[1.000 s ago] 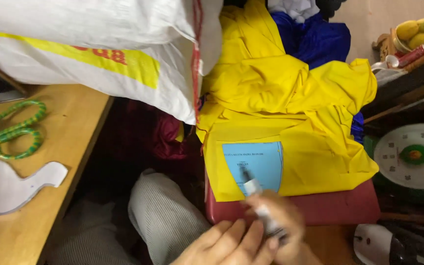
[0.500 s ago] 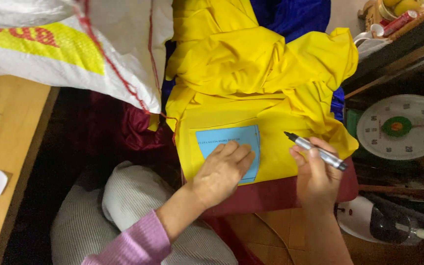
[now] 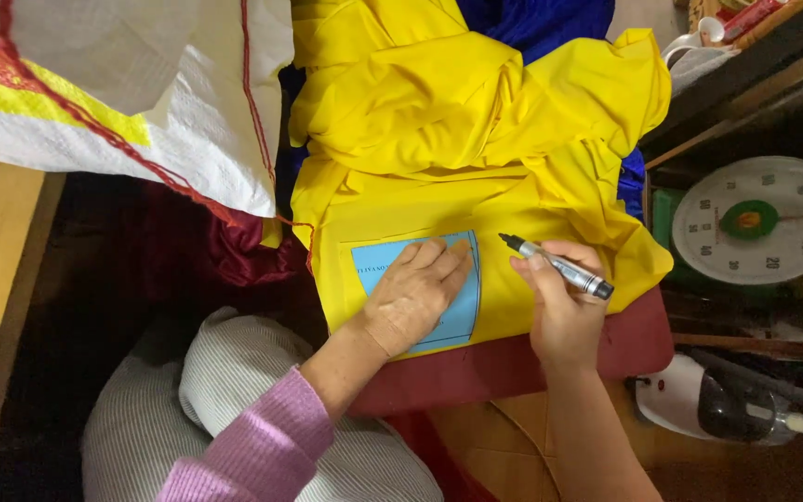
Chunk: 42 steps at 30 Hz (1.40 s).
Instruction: Smoothing out yellow fabric and tracing a blue pattern piece onto it using a marker on a sewing workstation.
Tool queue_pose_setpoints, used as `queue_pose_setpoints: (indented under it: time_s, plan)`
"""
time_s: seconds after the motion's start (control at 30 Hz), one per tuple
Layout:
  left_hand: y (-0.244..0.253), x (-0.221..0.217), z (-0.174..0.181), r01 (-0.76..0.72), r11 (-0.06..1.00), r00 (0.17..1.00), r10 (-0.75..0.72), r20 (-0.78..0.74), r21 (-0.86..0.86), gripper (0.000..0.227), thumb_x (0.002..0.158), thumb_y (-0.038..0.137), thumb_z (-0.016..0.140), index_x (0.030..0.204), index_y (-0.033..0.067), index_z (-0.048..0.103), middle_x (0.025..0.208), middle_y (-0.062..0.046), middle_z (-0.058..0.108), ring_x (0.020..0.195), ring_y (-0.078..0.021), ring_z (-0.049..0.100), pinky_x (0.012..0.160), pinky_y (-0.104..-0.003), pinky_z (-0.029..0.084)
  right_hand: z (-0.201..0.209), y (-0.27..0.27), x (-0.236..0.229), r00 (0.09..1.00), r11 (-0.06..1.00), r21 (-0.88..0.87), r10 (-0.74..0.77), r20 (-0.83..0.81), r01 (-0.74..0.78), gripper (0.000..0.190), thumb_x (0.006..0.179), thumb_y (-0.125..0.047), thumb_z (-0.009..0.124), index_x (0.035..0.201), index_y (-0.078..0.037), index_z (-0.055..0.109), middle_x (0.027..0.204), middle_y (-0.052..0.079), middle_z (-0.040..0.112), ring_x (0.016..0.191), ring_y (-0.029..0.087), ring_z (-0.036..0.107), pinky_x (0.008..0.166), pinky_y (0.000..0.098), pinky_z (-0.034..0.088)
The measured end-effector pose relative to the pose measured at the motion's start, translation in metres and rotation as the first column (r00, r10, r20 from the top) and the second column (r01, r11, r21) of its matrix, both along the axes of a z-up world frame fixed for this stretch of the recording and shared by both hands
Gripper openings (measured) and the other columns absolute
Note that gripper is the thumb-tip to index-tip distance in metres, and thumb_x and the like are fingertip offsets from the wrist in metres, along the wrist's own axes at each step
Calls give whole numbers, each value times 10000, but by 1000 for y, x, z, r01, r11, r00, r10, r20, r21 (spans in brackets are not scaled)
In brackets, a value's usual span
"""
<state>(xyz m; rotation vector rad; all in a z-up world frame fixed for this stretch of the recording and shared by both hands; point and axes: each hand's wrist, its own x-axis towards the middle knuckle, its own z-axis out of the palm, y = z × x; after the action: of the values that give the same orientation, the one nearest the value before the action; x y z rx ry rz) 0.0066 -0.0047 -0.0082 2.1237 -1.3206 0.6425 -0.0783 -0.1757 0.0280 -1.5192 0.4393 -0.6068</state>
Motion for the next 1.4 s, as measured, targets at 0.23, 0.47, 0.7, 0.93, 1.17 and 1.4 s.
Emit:
queue_pose_setpoints:
  time_s: [0.23, 0.47, 0.7, 0.93, 1.17, 1.4]
  plan:
    - [-3, 1, -4, -3, 1000, 1000, 3, 14, 12, 202, 934, 2, 637, 1116, 10, 727, 1047, -126, 683, 1078, -291, 563, 926, -373, 465, -8, 0, 2, 1000, 1000, -4, -3, -17, 3, 214, 992, -38, 649, 1151, 56, 541, 1008, 125, 581, 969, 207, 722, 1001, 446, 630]
    - [-3, 2, -26, -24, 999, 1000, 24, 4, 41, 267, 954, 22, 622, 1207, -2, 701, 1183, -148, 685, 1114, -291, 563, 931, -367, 468, -8, 2, 9, 1000, 1000, 2, 4, 4, -4, 208, 987, -34, 659, 1143, 41, 543, 1002, 119, 589, 967, 194, 727, 997, 428, 627]
    - [-4, 2, -32, -41, 995, 998, 37, 42, 96, 294, 941, 62, 651, 1228, 8, 691, 1210, -155, 674, 1114, -289, 565, 926, -367, 471, -12, 1, 15, 999, 997, -76, 27, -25, -29, 220, 951, -19, 687, 1110, 51, 552, 938, 131, 610, 929, 203, 734, 942, 407, 640]
    - [-14, -9, -46, -133, 980, 987, 117, 111, 151, 288, 880, 0, 648, 1165, -21, 677, 1138, -207, 633, 1059, -340, 582, 881, -406, 494, -16, 6, 32, 996, 993, 80, 81, 30, -83, 219, 941, 3, 677, 1122, -6, 554, 967, 113, 621, 921, 174, 731, 974, 439, 639]
    - [-10, -18, -45, -189, 964, 982, 183, 47, 185, 342, 829, 42, 705, 1163, -24, 679, 1144, -199, 642, 1166, -355, 616, 945, -388, 547, -28, 29, 44, 986, 903, 398, 128, 106, -160, 180, 958, -55, 677, 1101, -94, 573, 917, 27, 663, 826, 125, 718, 934, 401, 653]
    - [14, -29, -21, -275, 905, 954, 298, -25, 325, 396, 823, 178, 784, 1154, -28, 718, 1150, -240, 654, 1174, -393, 631, 943, -415, 577, -44, 25, 41, 986, 913, 375, 134, 95, -161, 149, 983, -59, 654, 1097, -103, 568, 895, 30, 644, 838, 145, 712, 1022, 517, 603]
